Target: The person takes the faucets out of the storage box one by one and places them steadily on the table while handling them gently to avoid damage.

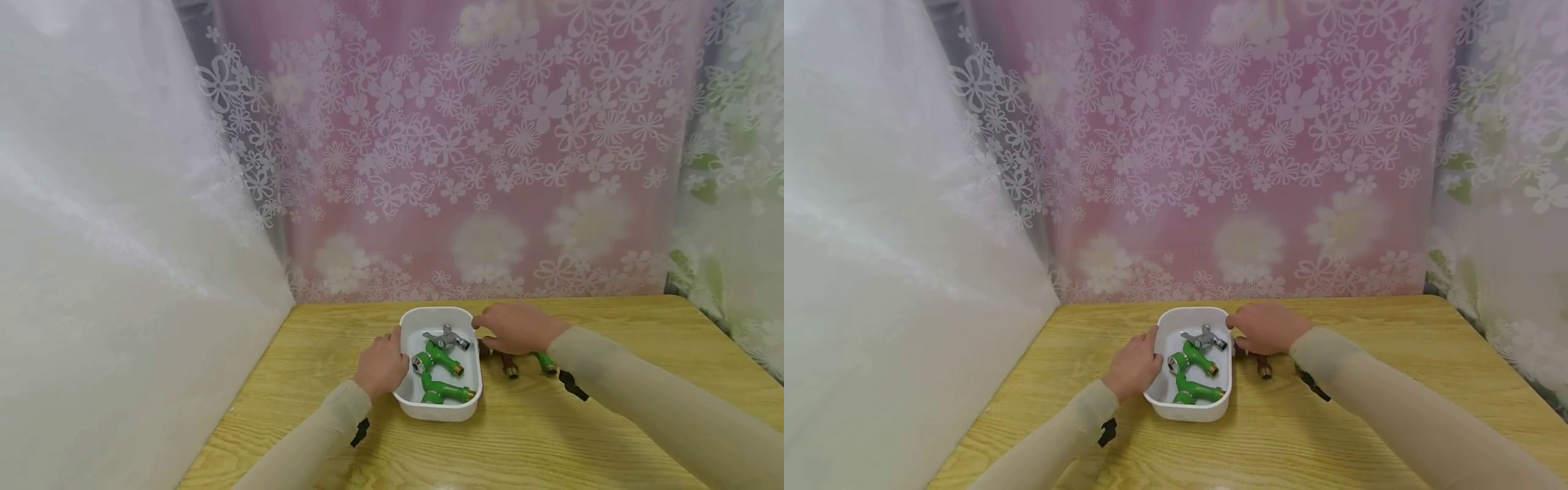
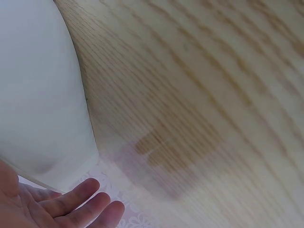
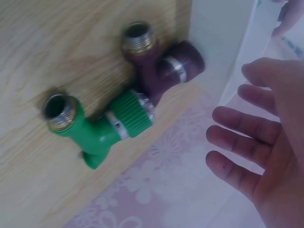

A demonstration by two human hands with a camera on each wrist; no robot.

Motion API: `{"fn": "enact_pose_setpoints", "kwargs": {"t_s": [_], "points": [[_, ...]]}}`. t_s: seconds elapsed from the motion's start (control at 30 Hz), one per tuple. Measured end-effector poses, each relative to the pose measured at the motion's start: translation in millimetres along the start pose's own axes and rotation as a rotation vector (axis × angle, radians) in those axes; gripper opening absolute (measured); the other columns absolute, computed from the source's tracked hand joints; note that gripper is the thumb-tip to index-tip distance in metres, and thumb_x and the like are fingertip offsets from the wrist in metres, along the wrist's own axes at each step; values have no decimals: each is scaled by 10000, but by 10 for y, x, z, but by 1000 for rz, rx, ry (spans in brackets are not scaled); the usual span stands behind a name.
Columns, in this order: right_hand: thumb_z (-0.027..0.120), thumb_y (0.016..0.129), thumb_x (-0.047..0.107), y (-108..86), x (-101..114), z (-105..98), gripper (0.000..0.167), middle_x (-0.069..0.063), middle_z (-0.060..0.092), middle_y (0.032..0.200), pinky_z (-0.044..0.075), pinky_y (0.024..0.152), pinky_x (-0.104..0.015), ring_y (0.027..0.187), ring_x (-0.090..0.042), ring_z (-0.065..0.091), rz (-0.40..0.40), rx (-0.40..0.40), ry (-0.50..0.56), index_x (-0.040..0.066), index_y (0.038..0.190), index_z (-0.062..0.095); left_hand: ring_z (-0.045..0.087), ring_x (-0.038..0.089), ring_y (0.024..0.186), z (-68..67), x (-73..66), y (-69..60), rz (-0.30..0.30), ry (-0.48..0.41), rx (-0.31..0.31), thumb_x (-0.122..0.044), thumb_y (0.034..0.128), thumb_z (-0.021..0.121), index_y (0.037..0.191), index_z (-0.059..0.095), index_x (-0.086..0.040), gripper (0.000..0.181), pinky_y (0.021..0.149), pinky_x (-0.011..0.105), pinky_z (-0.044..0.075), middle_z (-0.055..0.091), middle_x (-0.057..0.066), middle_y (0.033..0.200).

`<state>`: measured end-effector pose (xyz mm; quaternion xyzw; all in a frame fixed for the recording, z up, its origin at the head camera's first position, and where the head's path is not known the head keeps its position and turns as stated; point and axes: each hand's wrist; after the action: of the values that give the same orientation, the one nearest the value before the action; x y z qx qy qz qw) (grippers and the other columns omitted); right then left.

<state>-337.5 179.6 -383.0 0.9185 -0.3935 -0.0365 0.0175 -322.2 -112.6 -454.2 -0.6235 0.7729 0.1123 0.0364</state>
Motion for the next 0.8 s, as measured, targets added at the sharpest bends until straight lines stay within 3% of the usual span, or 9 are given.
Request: {"fn": "enact_pose_setpoints", "kwargs": {"t_s": [0.13,0.3,0.8], "points": [[687,950,255,75,53,-39,274,-75,718,1154,569,777,-417,981,-221,687,0,36,7,176,1212,691,598,291,1209,4,2,7,-2,5,1,-267,986,473,1552,336,-63,617,906,472,555,581,162,1392],[676,958,258,168,132,-89,276,-60,712,1154,560,741,-373,938,-177,678,-14,71,25,184,1224,679,598,290,1206,14,1,20,-9,2,8,-269,982,490,1550,342,-65,621,902,475,557,580,161,1392],[690,953,278,532,297,-93,315,-40,709,1174,567,869,-406,1019,-186,680,-15,105,70,170,1249,685,609,289,1199,21,-9,19,-16,11,0,-250,988,491,1550,340,-56,613,901,461,563,586,165,1381]]}}
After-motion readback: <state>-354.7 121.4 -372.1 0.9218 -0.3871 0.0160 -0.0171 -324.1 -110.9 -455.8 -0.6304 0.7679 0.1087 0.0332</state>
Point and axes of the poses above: each hand's wrist, its own y-axis towards the middle knuckle, its own z-axis out of the palm, x = y × z
